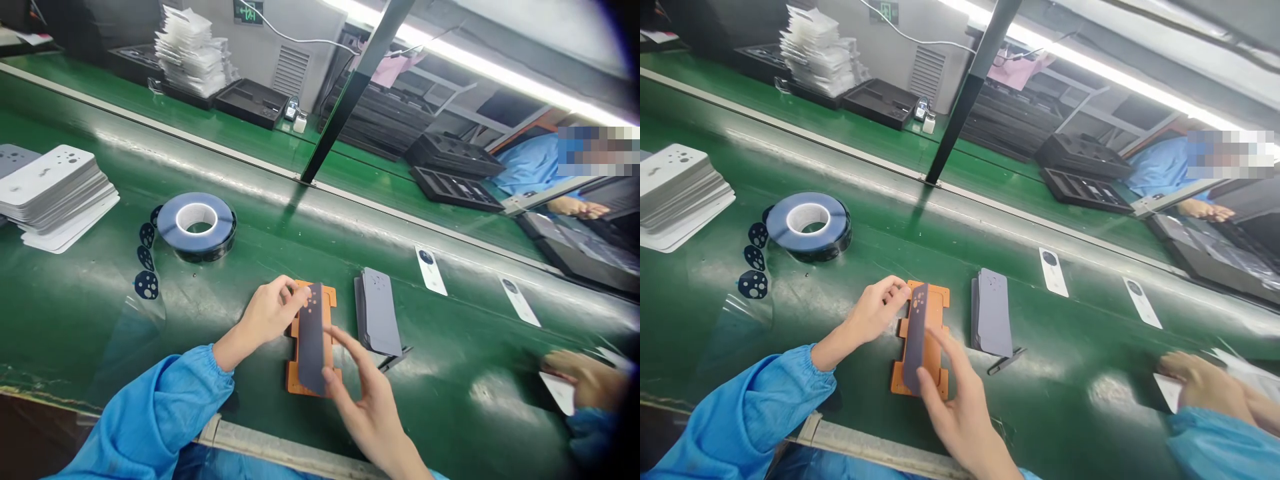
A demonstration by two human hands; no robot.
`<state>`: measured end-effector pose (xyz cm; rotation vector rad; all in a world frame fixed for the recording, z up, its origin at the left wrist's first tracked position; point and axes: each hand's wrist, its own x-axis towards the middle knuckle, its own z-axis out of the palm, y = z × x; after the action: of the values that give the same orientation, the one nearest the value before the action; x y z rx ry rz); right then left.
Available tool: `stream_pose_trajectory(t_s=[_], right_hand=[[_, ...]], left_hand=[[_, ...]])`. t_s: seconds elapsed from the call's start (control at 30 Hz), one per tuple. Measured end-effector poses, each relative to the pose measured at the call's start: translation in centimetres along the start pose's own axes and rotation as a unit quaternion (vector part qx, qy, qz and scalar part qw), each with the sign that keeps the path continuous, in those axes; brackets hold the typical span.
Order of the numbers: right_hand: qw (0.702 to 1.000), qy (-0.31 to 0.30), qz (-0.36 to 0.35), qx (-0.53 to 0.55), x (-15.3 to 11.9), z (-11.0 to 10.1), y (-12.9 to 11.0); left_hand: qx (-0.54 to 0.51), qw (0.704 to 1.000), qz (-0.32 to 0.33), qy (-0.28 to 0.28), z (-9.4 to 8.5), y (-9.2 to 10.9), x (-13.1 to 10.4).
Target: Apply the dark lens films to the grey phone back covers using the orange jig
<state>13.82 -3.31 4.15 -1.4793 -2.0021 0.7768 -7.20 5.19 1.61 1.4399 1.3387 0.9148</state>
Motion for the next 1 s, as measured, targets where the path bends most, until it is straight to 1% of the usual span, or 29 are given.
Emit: stream_pose_trajectory(t_s=[0.07, 0.13, 0.23, 0.33, 0.4, 0.47, 0.5, 0.57, 0.6, 0.63, 0.7, 0.73, 0.77, 0.83, 0.93, 1.0], right_hand=[[0.998, -0.055, -0.023, 0.015, 0.1, -0.1, -0.7], [0.997, -0.074, -0.015, 0.016, 0.6, 0.1, -0.8], [0.996, -0.068, 0.056, 0.033, 1.5, 0.7, -0.2], [0.98, -0.093, 0.122, 0.129, 2.6, 1.1, 0.4], [0.961, -0.109, 0.151, 0.205, 4.1, 1.0, 0.9], [0.953, -0.097, 0.164, 0.236, 6.8, 0.3, 1.7], [0.957, -0.08, 0.164, 0.227, 8.6, -0.1, 2.4], [0.973, -0.035, 0.15, 0.172, 13.0, -1.2, 3.9], [0.981, -0.024, 0.151, 0.12, 15.4, -1.7, 4.6], [0.985, 0.001, 0.162, 0.052, 17.7, -2.3, 5.4], [0.985, 0.022, 0.169, 0.004, 21.7, -3.1, 6.5], [0.984, 0.031, 0.174, -0.02, 23.2, -3.3, 6.8], [0.983, 0.037, 0.178, -0.041, 24.4, -3.5, 7.0], [0.978, 0.048, 0.183, -0.093, 25.8, -3.6, 7.1], [0.971, 0.055, 0.169, -0.162, 26.1, -2.9, 6.5], [0.973, 0.047, 0.134, -0.183, 25.9, -1.9, 5.5]], left_hand=[[-0.061, 0.997, -0.031, -0.023, -0.3, -0.2, 0.3], [-0.125, 0.99, -0.067, -0.021, -0.4, -0.5, 0.7], [-0.199, 0.973, -0.116, -0.012, -0.2, -0.8, 1.3], [-0.235, 0.963, -0.129, -0.008, -0.2, -0.6, 1.6], [-0.259, 0.957, -0.132, 0.01, -0.2, -0.6, 1.8], [-0.276, 0.951, -0.131, 0.039, -0.3, -0.8, 1.9], [-0.282, 0.949, -0.13, 0.052, -0.2, -0.9, 2.0], [-0.287, 0.947, -0.13, 0.063, -0.1, -1.2, 2.0], [-0.287, 0.947, -0.13, 0.058, 0.0, -1.3, 2.1], [-0.285, 0.949, -0.13, 0.047, 0.1, -1.4, 2.1], [-0.276, 0.952, -0.126, 0.022, 0.3, -1.5, 2.1], [-0.271, 0.955, -0.122, 0.013, 0.4, -1.5, 2.2], [-0.266, 0.957, -0.118, 0.008, 0.4, -1.6, 2.2], [-0.254, 0.961, -0.108, 0.007, 0.6, -1.6, 2.3], [-0.23, 0.969, -0.093, 0.01, 0.9, -1.8, 2.3], [-0.202, 0.976, -0.085, 0.014, 1.1, -1.9, 2.1]])
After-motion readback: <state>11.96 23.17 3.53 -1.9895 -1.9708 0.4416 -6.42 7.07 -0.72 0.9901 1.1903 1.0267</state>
